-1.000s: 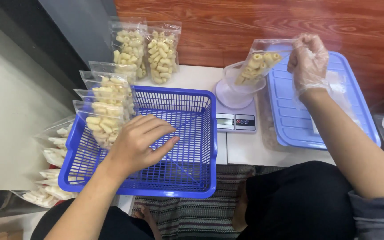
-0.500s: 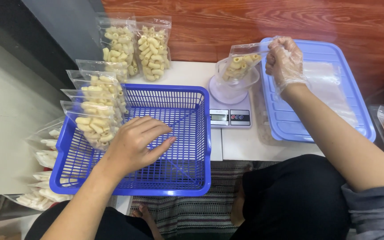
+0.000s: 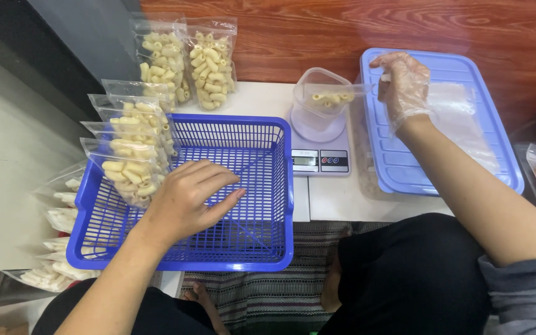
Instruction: Cleaning individual plastic bags of food with a cloth, weighing them on a digital scale, and organizing them into a basket.
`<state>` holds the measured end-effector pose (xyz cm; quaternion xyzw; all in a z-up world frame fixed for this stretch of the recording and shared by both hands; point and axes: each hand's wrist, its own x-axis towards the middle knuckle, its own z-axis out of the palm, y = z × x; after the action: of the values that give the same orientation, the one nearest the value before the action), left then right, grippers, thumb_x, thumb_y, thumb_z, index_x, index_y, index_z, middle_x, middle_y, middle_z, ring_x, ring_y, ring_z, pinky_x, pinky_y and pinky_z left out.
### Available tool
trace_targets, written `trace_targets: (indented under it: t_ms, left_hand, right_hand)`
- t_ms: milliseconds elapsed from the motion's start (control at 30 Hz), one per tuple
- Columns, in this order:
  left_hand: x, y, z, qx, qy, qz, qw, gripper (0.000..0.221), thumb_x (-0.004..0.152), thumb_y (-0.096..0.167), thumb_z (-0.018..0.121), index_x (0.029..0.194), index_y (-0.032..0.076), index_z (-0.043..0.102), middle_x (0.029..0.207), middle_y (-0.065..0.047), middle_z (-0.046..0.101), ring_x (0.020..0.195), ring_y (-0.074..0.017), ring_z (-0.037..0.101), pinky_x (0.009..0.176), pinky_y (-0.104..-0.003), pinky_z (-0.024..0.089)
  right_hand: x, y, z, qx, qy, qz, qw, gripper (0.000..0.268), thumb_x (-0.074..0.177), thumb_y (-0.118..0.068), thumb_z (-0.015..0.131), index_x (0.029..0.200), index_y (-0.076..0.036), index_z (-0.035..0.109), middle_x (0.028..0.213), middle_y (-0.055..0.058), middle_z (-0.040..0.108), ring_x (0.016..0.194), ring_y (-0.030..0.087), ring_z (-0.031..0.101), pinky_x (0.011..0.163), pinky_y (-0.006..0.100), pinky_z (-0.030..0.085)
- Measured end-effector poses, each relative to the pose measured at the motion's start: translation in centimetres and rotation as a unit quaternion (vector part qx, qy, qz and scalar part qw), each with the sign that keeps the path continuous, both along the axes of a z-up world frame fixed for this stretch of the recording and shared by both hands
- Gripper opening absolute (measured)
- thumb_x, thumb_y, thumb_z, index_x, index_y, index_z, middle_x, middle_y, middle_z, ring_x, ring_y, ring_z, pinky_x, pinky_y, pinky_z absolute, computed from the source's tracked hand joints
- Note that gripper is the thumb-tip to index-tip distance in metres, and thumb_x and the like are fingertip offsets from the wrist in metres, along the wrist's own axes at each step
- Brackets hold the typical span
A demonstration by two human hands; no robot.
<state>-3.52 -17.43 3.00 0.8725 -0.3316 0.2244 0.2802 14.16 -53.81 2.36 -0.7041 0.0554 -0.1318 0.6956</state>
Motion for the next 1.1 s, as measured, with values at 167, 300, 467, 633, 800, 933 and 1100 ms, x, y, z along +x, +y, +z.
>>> trace_targets:
  t_ms: [167, 300, 467, 633, 800, 933, 1100]
  left_hand:
    - [0.0, 0.2, 0.0, -0.002, 0.000, 0.000, 1.000, 0.011, 0.083, 0.013, 0.076, 0.091, 0.005, 0.075, 0.093, -0.005, 0.076, 0.080, -0.0182, 0.068, 0.075, -0.031, 0.053]
    - [0.0, 0.2, -0.1, -0.001, 0.002, 0.009, 1.000, 0.011, 0.082, 0.013, 0.077, 0.091, 0.006, 0.076, 0.092, -0.004, 0.076, 0.080, -0.0170, 0.069, 0.076, -0.030, 0.054]
    - [0.0, 0.2, 0.1, -0.004, 0.002, 0.005, 1.000, 0.011, 0.082, 0.013, 0.077, 0.090, 0.006, 0.076, 0.092, -0.005, 0.077, 0.080, -0.0173, 0.069, 0.076, -0.030, 0.054]
    - [0.0, 0.4, 0.2, -0.009, 0.002, 0.003, 1.000, 0.011, 0.082, 0.013, 0.077, 0.090, 0.005, 0.076, 0.092, -0.005, 0.077, 0.080, -0.0174, 0.069, 0.075, -0.031, 0.053]
    - [-0.2, 0.7, 0.7, -0.016, -0.010, 0.001, 1.000, 0.012, 0.081, 0.012, 0.078, 0.090, 0.004, 0.075, 0.091, -0.005, 0.076, 0.078, -0.0181, 0.067, 0.075, -0.031, 0.052]
    - [-0.3, 0.9, 1.2, -0.028, -0.015, 0.000, 0.999, 0.011, 0.080, 0.010, 0.079, 0.089, 0.004, 0.075, 0.091, -0.005, 0.076, 0.078, -0.0173, 0.067, 0.074, -0.030, 0.052]
    - [0.1, 1.6, 0.2, -0.040, -0.027, -0.009, 0.999, 0.013, 0.092, 0.023, 0.070, 0.093, 0.011, 0.075, 0.083, -0.005, 0.074, 0.078, -0.0245, 0.069, 0.069, -0.037, 0.055]
  right_hand:
    - [-0.1, -0.9, -0.1, -0.083, -0.198, 0.016, 0.976, 0.019, 0.102, -0.005, 0.055, 0.087, -0.011, 0.066, 0.100, 0.001, 0.073, 0.068, 0.005, 0.048, 0.062, 0.020, 0.044]
    - [-0.4, -1.2, 0.1, -0.158, -0.286, 0.045, 0.944, 0.017, 0.110, -0.001, 0.057, 0.095, -0.007, 0.063, 0.101, 0.008, 0.071, 0.069, 0.007, 0.047, 0.062, 0.021, 0.042]
    - [-2.0, 0.2, 1.2, -0.291, -0.354, 0.028, 0.888, 0.016, 0.105, 0.009, 0.054, 0.094, 0.003, 0.064, 0.095, 0.014, 0.071, 0.070, 0.016, 0.050, 0.065, 0.029, 0.045]
    - [-2.8, 0.8, 2.0, -0.359, -0.395, 0.046, 0.844, 0.011, 0.102, 0.014, 0.057, 0.095, 0.008, 0.063, 0.093, 0.019, 0.072, 0.078, 0.024, 0.062, 0.077, 0.034, 0.053]
    - [-3.5, 1.6, 3.0, -0.437, -0.392, 0.078, 0.806, 0.016, 0.096, 0.017, 0.068, 0.107, 0.005, 0.068, 0.082, 0.013, 0.071, 0.056, 0.016, 0.049, 0.051, 0.028, 0.039]
    - [-3.8, 1.7, 3.9, -0.608, -0.345, 0.075, 0.711, 0.035, 0.091, -0.010, 0.079, 0.126, -0.005, 0.074, 0.091, 0.009, 0.076, 0.051, 0.019, 0.060, 0.048, 0.030, 0.048]
    - [-3.4, 1.4, 2.8, -0.727, -0.237, 0.048, 0.642, 0.035, 0.089, -0.041, 0.073, 0.118, -0.023, 0.076, 0.071, 0.010, 0.074, 0.072, 0.036, 0.075, 0.068, 0.048, 0.060]
